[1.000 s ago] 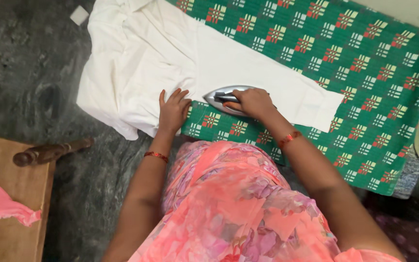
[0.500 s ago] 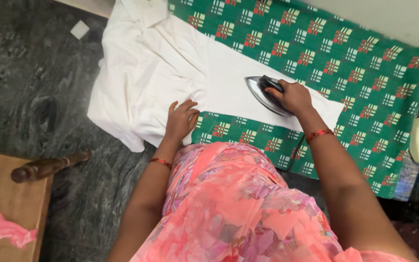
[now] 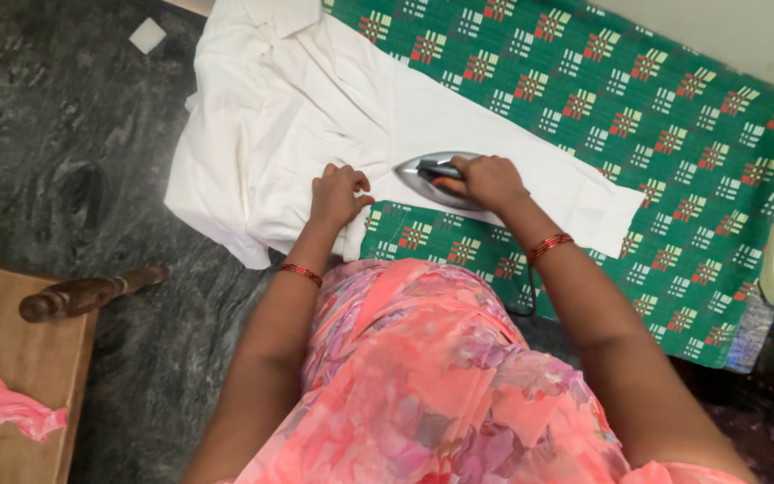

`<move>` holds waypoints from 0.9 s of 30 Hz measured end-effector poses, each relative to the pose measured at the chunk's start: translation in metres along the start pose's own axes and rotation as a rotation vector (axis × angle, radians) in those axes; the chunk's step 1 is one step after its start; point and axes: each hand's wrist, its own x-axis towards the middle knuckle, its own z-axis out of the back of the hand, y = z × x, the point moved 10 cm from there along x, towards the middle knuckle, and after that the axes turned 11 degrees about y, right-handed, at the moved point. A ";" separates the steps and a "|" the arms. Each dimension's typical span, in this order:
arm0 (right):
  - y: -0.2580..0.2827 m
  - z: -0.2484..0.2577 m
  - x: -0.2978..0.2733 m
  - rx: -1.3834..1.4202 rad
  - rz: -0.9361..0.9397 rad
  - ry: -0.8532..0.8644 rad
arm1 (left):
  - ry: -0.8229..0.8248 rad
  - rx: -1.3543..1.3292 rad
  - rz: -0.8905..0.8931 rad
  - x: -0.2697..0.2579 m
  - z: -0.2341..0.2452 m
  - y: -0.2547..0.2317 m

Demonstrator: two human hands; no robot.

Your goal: The person irons a white shirt laid out on a green patterned tablecloth. They use a steam iron to smooth the fabric, moving the iron back and forth across the shirt's surface while holding it flat with the other hand.

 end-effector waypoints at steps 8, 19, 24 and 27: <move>-0.014 -0.003 -0.011 -0.026 -0.001 -0.002 | 0.135 -0.009 0.117 0.009 -0.004 0.006; 0.018 -0.008 -0.018 -0.019 0.144 0.048 | 0.259 0.039 0.161 0.019 -0.009 0.008; 0.006 -0.003 -0.026 0.003 0.129 0.050 | 0.281 0.029 0.186 0.022 -0.009 0.011; 0.025 -0.001 -0.023 -0.005 0.200 -0.014 | 0.279 0.024 0.189 0.023 -0.011 0.012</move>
